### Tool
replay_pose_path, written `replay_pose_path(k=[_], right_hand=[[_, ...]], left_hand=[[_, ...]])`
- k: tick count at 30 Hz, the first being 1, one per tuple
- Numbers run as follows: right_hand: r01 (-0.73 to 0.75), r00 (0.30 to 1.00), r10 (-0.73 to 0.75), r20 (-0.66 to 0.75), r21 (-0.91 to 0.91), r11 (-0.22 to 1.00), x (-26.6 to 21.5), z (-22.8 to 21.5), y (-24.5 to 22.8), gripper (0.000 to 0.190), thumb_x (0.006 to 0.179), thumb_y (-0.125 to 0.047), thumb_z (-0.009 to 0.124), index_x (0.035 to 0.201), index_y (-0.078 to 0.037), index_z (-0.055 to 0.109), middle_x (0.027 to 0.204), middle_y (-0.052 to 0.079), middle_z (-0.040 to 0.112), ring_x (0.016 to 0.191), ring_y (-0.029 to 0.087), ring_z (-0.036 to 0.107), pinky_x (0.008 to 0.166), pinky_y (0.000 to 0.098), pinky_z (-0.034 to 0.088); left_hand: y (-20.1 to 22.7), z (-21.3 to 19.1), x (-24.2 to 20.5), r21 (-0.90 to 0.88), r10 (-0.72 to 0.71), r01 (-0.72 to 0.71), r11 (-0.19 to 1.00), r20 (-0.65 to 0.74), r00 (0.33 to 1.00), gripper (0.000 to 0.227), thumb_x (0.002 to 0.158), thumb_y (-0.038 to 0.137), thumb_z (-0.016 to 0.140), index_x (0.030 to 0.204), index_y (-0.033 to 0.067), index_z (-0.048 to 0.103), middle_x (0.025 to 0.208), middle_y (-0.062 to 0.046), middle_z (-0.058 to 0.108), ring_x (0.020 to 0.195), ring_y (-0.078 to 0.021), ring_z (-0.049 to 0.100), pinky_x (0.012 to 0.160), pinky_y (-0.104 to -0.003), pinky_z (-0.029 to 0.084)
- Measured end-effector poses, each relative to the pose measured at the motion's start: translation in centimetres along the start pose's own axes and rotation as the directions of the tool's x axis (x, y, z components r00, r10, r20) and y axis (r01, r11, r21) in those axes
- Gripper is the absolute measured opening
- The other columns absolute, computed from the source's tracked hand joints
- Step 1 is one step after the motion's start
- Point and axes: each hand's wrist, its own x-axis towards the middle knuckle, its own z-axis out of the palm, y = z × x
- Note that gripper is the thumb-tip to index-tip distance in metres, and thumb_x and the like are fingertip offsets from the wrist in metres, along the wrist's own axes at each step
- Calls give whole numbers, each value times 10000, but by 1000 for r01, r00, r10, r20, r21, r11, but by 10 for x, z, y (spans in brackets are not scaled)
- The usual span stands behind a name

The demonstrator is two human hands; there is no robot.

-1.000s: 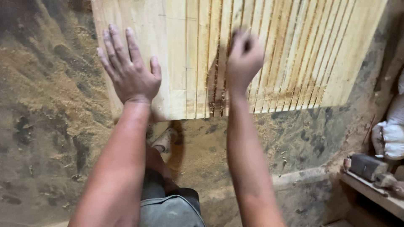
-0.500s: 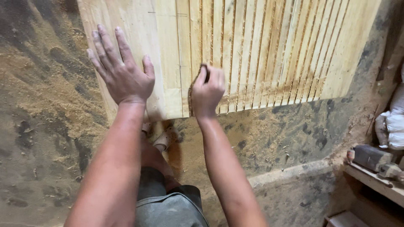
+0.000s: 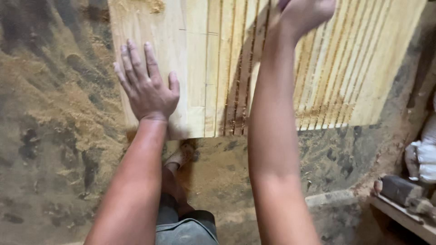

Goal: The person sands a large wooden board with vertical grooves using a sanding block. They hold the board with one hand and rub the sanding block along the grooves with the other hand, moving systematically across the surface.

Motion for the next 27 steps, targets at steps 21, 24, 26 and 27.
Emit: replay_pose_path(k=[21,24,26,27], right_hand=[[385,901,25,434,-822,420,-198,-64,-36,133,1018,-60,548,894,-30,583,816,79,555,736,205,518,662,318,435],[340,916,28,399,-815,470,-117,-40,-2,188,984,-64,604,796,-63,592,672,60,565,611,179,468,591,311,367],[129,970,96,222,-810,573,-77,-47,-4,238,999,-69,594,764,-33,586,602,75,553,508,170,425,497,278,337],[100,982,59,179,-758,645,-65,-57,-11,231,1009,-85,604,786,-27,601,620,77,568,516,163,458,492,268,360]], left_hand=[[9,-16,3,-21,-2,3,1000,77,997,828,1066,466,541,1715,60,225,1740,-219,95,1614,-369,76,1314,-599,92],[10,-19,-1,1,-26,26,1000,142,990,819,1089,479,530,1716,74,193,1735,-221,73,1613,-362,61,1311,-600,80],[14,-22,4,-2,-25,26,1000,159,987,818,1095,480,526,1716,81,173,1733,-217,59,1612,-359,50,1312,-598,71],[15,-24,5,-5,-27,28,1000,157,987,822,1095,474,530,1718,82,164,1738,-211,53,1615,-360,42,1318,-593,68]])
